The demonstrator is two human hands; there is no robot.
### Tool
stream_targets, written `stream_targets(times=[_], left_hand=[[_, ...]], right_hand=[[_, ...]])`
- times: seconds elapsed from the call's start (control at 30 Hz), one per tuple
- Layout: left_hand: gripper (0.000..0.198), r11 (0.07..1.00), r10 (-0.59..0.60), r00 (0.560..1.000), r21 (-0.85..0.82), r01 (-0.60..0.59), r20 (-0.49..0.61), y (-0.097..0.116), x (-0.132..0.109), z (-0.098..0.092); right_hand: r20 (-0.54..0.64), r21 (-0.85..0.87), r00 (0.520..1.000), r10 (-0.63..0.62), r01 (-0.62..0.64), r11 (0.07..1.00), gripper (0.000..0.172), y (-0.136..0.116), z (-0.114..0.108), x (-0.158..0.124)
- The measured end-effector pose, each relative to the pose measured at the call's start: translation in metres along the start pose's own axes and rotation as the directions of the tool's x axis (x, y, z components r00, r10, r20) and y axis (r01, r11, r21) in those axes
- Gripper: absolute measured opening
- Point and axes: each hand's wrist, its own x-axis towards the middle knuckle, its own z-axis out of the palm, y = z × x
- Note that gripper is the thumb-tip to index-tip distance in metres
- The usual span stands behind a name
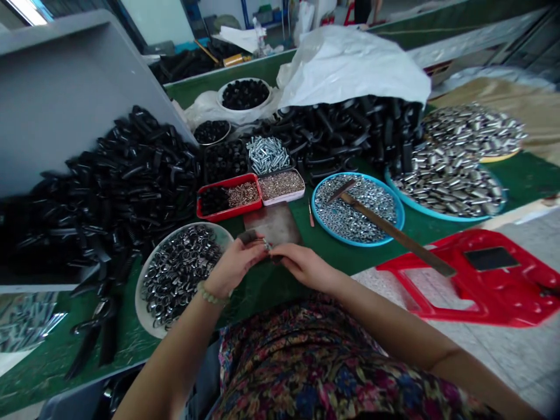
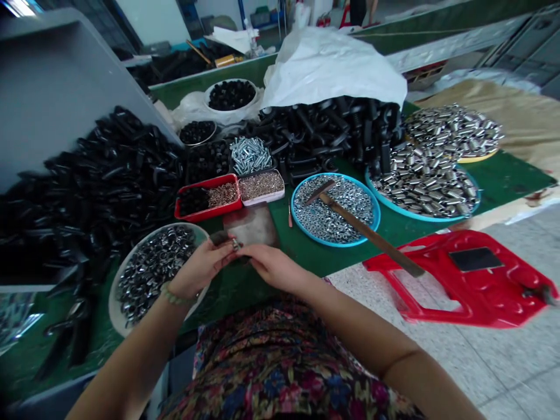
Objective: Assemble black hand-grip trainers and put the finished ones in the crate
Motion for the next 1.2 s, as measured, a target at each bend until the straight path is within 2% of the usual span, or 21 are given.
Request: stream_targets(times=[0.1, 0.17, 0.23, 0.27, 0.33, 0.37, 0.43, 0.5, 0.57, 0.63, 0.7, 0.77, 0.8, 0.87, 0.97, 1.03, 1.1, 1.2], left_hand=[[0.048, 0.998, 0.047, 0.985, 0.04, -0.054, 0.163, 0.005, 0.024, 0.035], [0.045, 0.985, 0.077, 0.956, 0.126, -0.117, 0.284, 0.006, 0.051, 0.061], [0.03, 0.935, 0.156, 0.93, 0.254, -0.248, 0.334, 0.002, 0.083, 0.091], [0.02, 0.87, 0.221, 0.914, 0.355, -0.343, 0.34, -0.003, 0.1, 0.106], [0.003, 0.679, 0.319, 0.866, 0.544, -0.493, 0.385, -0.018, 0.129, 0.136], [0.009, 0.596, 0.327, 0.842, 0.598, -0.536, 0.429, -0.026, 0.14, 0.149], [0.02, 0.488, 0.307, 0.806, 0.644, -0.589, 0.505, -0.04, 0.154, 0.167], [0.025, 0.467, 0.289, 0.794, 0.645, -0.604, 0.535, -0.048, 0.159, 0.174], [0.024, 0.496, 0.299, 0.806, 0.638, -0.589, 0.511, -0.047, 0.159, 0.172], [0.018, 0.559, 0.315, 0.838, 0.627, -0.543, 0.445, -0.039, 0.154, 0.163], [0.008, 0.72, 0.29, 0.898, 0.543, -0.432, 0.329, -0.028, 0.143, 0.149], [0.006, 0.927, 0.192, 0.963, 0.287, -0.24, 0.187, -0.017, 0.126, 0.134], [0.006, 0.983, 0.126, 0.983, 0.116, -0.141, 0.134, -0.012, 0.116, 0.126], [0.006, 0.989, 0.026, 0.997, -0.144, -0.015, 0.074, -0.005, 0.094, 0.112], [0.01, 0.96, -0.069, 0.996, -0.269, 0.08, 0.052, 0.0, 0.065, 0.092], [0.011, 0.952, -0.099, 0.992, -0.284, 0.117, 0.077, 0.002, 0.052, 0.08], [0.02, 0.958, -0.106, 0.984, -0.25, 0.139, 0.14, 0.004, 0.044, 0.066], [0.032, 0.985, -0.155, 0.956, -0.033, 0.168, 0.248, 0.014, 0.038, 0.044]], right_hand=[[-0.142, -0.065, 0.989, 0.029, -0.038, 0.997, 0.043, 0.013, -0.026, -0.013], [-0.245, -0.058, 0.967, 0.062, -0.078, 0.995, 0.037, 0.02, -0.045, -0.028], [-0.431, 0.028, 0.894, 0.123, -0.124, 0.992, 0.03, 0.024, -0.064, -0.044], [-0.529, 0.087, 0.833, 0.164, -0.139, 0.986, 0.028, 0.025, -0.072, -0.052], [-0.658, 0.185, 0.715, 0.235, -0.149, 0.971, 0.024, 0.025, -0.088, -0.063], [-0.687, 0.212, 0.68, 0.256, -0.15, 0.966, 0.022, 0.024, -0.094, -0.067], [-0.706, 0.237, 0.649, 0.283, -0.16, 0.958, 0.02, 0.022, -0.103, -0.072], [-0.698, 0.259, 0.649, 0.301, -0.164, 0.952, 0.019, 0.021, -0.105, -0.075], [-0.675, 0.288, 0.662, 0.326, -0.17, 0.942, 0.017, 0.02, -0.103, -0.077], [-0.637, 0.323, 0.688, 0.348, -0.172, 0.931, 0.016, 0.018, -0.097, -0.076], [-0.576, 0.35, 0.734, 0.361, -0.178, 0.92, 0.015, 0.015, -0.088, -0.072], [-0.498, 0.354, 0.793, 0.352, -0.185, 0.917, 0.015, 0.011, -0.079, -0.065], [-0.46, 0.349, 0.821, 0.339, -0.184, 0.919, 0.015, 0.009, -0.074, -0.06], [-0.396, 0.338, 0.866, 0.305, -0.171, 0.925, 0.016, 0.007, -0.065, -0.051], [-0.316, 0.351, 0.906, 0.281, -0.163, 0.922, 0.015, 0.005, -0.053, -0.038], [-0.255, 0.345, 0.925, 0.281, -0.184, 0.92, 0.014, 0.002, -0.049, -0.031], [-0.174, 0.272, 0.949, 0.264, -0.211, 0.939, 0.017, -0.004, -0.051, -0.027], [0.035, 0.022, 0.984, 0.177, -0.178, 0.984, 0.024, -0.016, -0.057, -0.022]])
